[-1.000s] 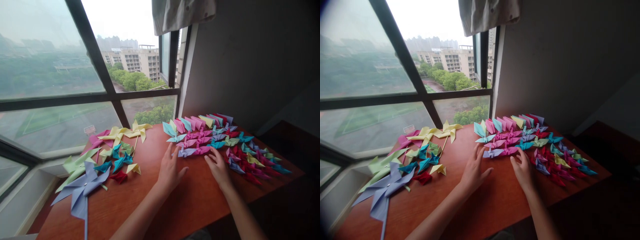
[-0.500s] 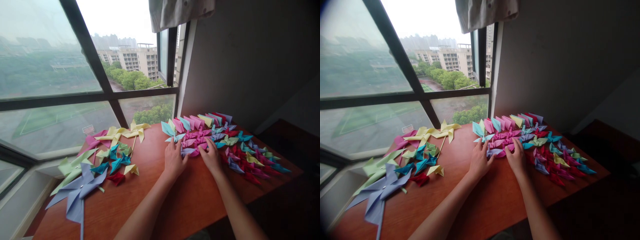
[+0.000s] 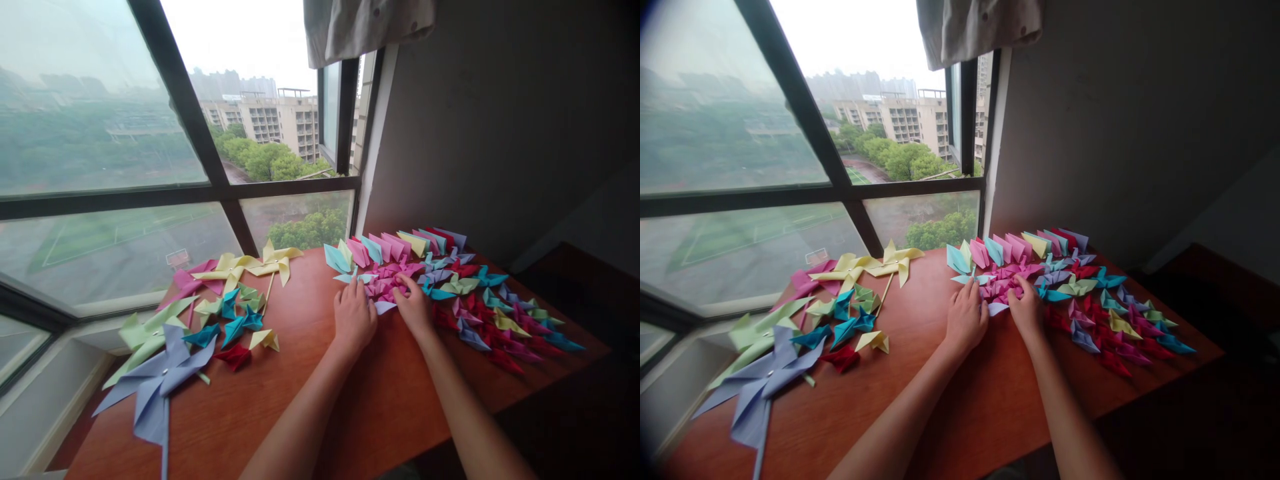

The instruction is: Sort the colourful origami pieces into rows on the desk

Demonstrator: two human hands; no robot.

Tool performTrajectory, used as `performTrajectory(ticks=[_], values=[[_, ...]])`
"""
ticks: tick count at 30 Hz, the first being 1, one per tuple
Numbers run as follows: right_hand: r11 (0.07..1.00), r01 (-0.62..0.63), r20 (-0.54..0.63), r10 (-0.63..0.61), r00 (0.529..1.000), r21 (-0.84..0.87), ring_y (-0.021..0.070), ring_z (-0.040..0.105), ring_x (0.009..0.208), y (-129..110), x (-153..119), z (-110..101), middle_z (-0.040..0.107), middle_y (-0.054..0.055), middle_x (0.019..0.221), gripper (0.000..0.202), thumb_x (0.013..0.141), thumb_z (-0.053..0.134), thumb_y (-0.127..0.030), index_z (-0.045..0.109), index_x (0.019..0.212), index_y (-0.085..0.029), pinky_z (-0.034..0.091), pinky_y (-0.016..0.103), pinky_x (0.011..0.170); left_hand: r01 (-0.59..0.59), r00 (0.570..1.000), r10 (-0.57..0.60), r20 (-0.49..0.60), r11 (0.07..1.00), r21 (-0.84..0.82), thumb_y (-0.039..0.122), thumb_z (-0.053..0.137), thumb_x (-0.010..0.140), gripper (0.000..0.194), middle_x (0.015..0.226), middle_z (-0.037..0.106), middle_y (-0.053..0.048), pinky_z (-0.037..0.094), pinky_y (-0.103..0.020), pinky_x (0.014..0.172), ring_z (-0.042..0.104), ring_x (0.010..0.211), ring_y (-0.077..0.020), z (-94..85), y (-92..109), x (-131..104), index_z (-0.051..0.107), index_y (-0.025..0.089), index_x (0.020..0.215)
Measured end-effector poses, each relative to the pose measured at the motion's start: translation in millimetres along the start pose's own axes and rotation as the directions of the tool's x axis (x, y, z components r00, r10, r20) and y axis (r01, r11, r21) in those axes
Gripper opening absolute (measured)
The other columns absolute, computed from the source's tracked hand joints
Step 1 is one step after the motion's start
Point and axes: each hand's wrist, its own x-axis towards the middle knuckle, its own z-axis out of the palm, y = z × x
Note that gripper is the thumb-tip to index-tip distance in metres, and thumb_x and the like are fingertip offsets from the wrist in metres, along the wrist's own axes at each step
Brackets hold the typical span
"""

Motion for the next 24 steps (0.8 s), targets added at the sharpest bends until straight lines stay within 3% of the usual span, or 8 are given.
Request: performTrajectory(ticks=[6,9,13,18,24], values=[[0.993,0.049,0.057,-0.055,0.997,0.105,0.0274,0.065,0.098,-5.2,-13.2,5.7,0.073,0.012,0.105,0.041,0.075,0.056,-0.039,0.074,0.102,-0.016,0.05,0.044,0.092,-0.029,1.0,0.03,0.006,0.994,-0.106,0.017,0.044,0.091,0.05,0.148,0.048,-0.019,0.039,-0.047,0.11,0.047,0.135,-0.0287,-10.2,-2.1,-8.0,0.044,0.011,0.141],[0.97,-0.065,0.118,0.038,0.992,0.233,0.0264,0.067,0.096,-18.5,-25.6,7.1,0.073,0.011,0.105,0.041,0.075,0.059,-0.04,0.073,0.105,-0.016,0.053,0.041,0.086,-0.024,0.999,0.018,-0.031,0.983,-0.181,0.019,0.043,0.093,0.049,0.146,0.05,-0.017,0.042,-0.039,0.11,0.049,0.134,-0.0249,-19.3,-3.1,-14.4,0.043,0.012,0.141],[0.827,-0.275,0.253,0.168,0.953,0.489,0.0248,0.068,0.09,-56.9,-44.6,10.8,0.074,0.009,0.101,0.042,0.071,0.068,-0.039,0.072,0.105,-0.016,0.055,0.035,0.076,0.008,0.991,-0.043,-0.127,0.963,-0.27,0.019,0.042,0.094,0.045,0.142,0.054,-0.013,0.041,-0.038,0.112,0.049,0.134,-0.0221,-41.8,-8.0,-23.1,0.045,0.017,0.139],[0.677,-0.367,0.435,0.076,0.897,0.638,0.0207,0.068,0.082,-123.9,-63.0,38.7,0.073,0.008,0.099,0.04,0.072,0.069,-0.037,0.07,0.106,-0.016,0.056,0.03,0.067,0.046,0.943,-0.184,-0.278,0.898,-0.438,0.025,0.049,0.092,0.037,0.13,0.062,-0.011,0.048,-0.041,0.103,0.061,0.117,-0.024,-101.5,-32.2,-34.6,0.054,0.019,0.129],[0.65,-0.329,0.555,-0.173,0.813,0.685,0.0203,0.067,0.09,-197.4,-80.5,106.1,0.071,0.006,0.103,0.039,0.075,0.062,-0.031,0.067,0.111,-0.017,0.058,0.032,0.075,0.146,0.799,-0.283,-0.53,0.947,-0.285,0.028,0.053,0.088,0.035,0.123,0.065,-0.011,0.047,-0.044,0.101,0.064,0.11,-0.0263,-191.3,-96.2,-52.3,0.06,0.016,0.12]])
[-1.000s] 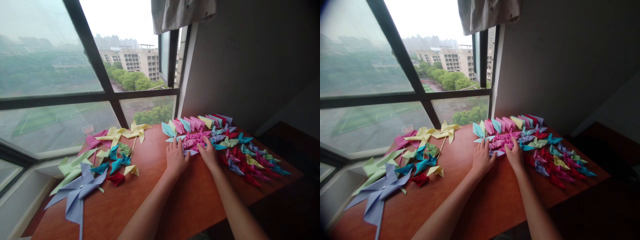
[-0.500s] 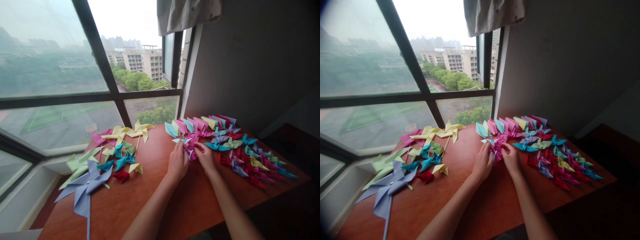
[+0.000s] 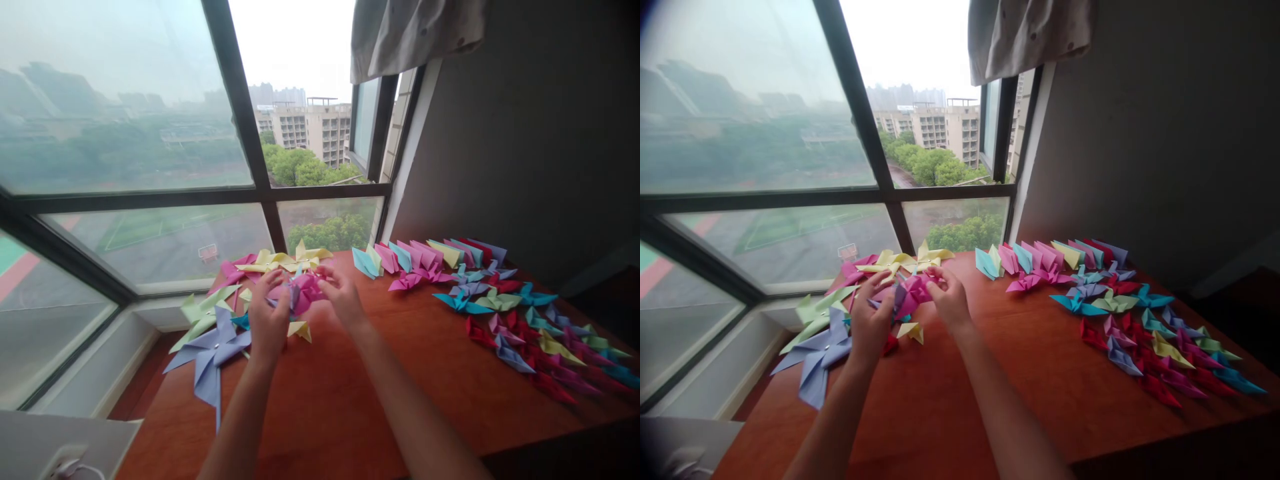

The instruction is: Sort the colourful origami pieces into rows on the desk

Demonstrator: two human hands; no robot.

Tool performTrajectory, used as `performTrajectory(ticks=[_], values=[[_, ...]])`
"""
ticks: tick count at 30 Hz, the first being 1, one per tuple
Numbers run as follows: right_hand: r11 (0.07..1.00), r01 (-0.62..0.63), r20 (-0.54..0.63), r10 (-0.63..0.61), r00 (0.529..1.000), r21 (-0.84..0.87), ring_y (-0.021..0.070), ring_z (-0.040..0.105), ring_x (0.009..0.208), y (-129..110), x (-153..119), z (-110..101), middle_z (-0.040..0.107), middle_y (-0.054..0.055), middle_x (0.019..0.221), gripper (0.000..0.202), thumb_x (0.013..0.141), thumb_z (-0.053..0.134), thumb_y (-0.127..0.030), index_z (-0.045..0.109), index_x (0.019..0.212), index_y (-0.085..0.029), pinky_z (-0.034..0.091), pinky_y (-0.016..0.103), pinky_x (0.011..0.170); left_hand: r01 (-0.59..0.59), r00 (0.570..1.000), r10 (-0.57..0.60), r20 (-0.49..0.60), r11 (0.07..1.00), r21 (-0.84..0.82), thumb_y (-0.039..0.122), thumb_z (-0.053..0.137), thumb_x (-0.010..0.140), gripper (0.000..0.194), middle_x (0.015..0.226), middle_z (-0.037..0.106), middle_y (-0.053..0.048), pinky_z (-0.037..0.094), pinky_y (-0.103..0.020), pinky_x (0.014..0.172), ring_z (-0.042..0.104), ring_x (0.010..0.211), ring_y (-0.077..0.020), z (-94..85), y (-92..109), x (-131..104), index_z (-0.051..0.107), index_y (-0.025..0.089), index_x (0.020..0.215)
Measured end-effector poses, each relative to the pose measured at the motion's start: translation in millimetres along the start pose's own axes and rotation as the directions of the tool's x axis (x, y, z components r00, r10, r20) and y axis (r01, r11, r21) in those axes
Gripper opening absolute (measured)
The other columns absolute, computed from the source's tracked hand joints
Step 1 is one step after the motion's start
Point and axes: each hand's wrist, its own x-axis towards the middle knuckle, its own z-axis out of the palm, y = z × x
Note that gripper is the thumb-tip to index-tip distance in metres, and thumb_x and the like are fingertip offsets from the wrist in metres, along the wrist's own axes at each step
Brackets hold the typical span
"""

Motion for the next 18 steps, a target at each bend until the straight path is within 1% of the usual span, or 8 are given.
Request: performTrajectory(ticks=[1,3,5,7,9,13,16,18], values=[[0.999,0.019,0.043,-0.017,0.999,-0.039,0.0205,0.067,0.092,2.3,3.9,10.5,0.071,0.006,0.104,0.041,0.075,0.062,-0.029,0.066,0.114,-0.018,0.058,0.033,0.078,-0.02,0.999,0.023,-0.029,0.996,0.086,0.03,0.055,0.087,0.035,0.122,0.065,-0.011,0.047,-0.044,0.101,0.063,0.11,-0.0266,-12.8,-7.7,5.9,0.061,0.016,0.118],[0.983,0.081,0.101,-0.065,0.993,-0.164,0.021,0.065,0.099,6.6,7.2,22.4,0.07,0.005,0.111,0.042,0.076,0.061,-0.025,0.065,0.118,-0.021,0.056,0.035,0.084,-0.079,0.994,0.098,-0.051,0.955,0.287,0.032,0.057,0.085,0.034,0.124,0.064,-0.012,0.041,-0.047,0.107,0.057,0.12,-0.0301,-33.5,-20.6,12.2,0.063,0.017,0.116],[0.945,0.142,0.105,-0.115,0.988,-0.296,0.0217,0.064,0.104,9.9,4.5,21.1,0.068,0.005,0.116,0.039,0.077,0.061,-0.023,0.067,0.115,-0.023,0.054,0.037,0.09,-0.108,0.986,0.152,-0.074,0.903,0.415,0.033,0.056,0.086,0.034,0.126,0.063,-0.014,0.038,-0.05,0.109,0.054,0.124,-0.032,-46.4,-28.2,10.4,0.064,0.016,0.114],[0.91,0.15,0.068,-0.134,0.989,-0.386,0.0219,0.064,0.102,12.1,-3.3,7.9,0.069,0.006,0.116,0.033,0.079,0.06,-0.023,0.069,0.111,-0.022,0.054,0.038,0.09,-0.102,0.979,0.177,-0.101,0.855,0.509,0.034,0.057,0.086,0.035,0.128,0.062,-0.016,0.037,-0.054,0.108,0.055,0.123,-0.0346,-51.1,-30.5,2.2,0.064,0.016,0.115],[0.889,0.118,0.007,-0.128,0.992,-0.442,0.0221,0.066,0.097,13.7,-14.4,-14.1,0.07,0.007,0.112,0.03,0.079,0.058,-0.024,0.07,0.107,-0.021,0.055,0.038,0.088,-0.137,0.975,0.207,-0.077,0.839,0.526,0.032,0.057,0.087,0.034,0.128,0.061,-0.015,0.036,-0.055,0.108,0.055,0.122,-0.035,-48.9,-28.6,-8.9,0.064,0.017,0.116],[0.868,0.025,-0.128,-0.102,0.987,-0.496,0.0231,0.068,0.093,15.7,-43.0,-71.9,0.071,0.008,0.11,0.032,0.079,0.059,-0.03,0.07,0.107,-0.02,0.057,0.037,0.083,-0.244,0.965,0.261,0.016,0.876,0.417,0.028,0.057,0.087,0.027,0.124,0.063,-0.012,0.042,-0.049,0.105,0.057,0.12,-0.0315,-32.6,-16.7,-28.9,0.064,0.021,0.112],[0.845,-0.019,-0.213,-0.114,0.97,-0.535,0.0249,0.067,0.098,15.5,-70.1,-118.9,0.07,0.01,0.114,0.033,0.081,0.059,-0.036,0.068,0.108,-0.019,0.056,0.04,0.087,-0.293,0.956,0.285,0.074,0.896,0.333,0.023,0.056,0.088,0.027,0.123,0.064,-0.01,0.044,-0.047,0.104,0.058,0.118,-0.0294,-16.4,-1.7,-41.8,0.062,0.022,0.115],[0.828,-0.053,-0.284,-0.131,0.95,-0.559,0.0259,0.066,0.102,13.6,-91.0,-149.0,0.069,0.011,0.117,0.034,0.083,0.059,-0.04,0.067,0.11,-0.02,0.055,0.041,0.089,-0.331,0.943,0.304,0.138,0.906,0.263,0.02,0.055,0.089,0.028,0.125,0.063,-0.009,0.045,-0.045,0.104,0.058,0.118,-0.0277,-4.3,9.7,-51.8,0.061,0.023,0.116]])
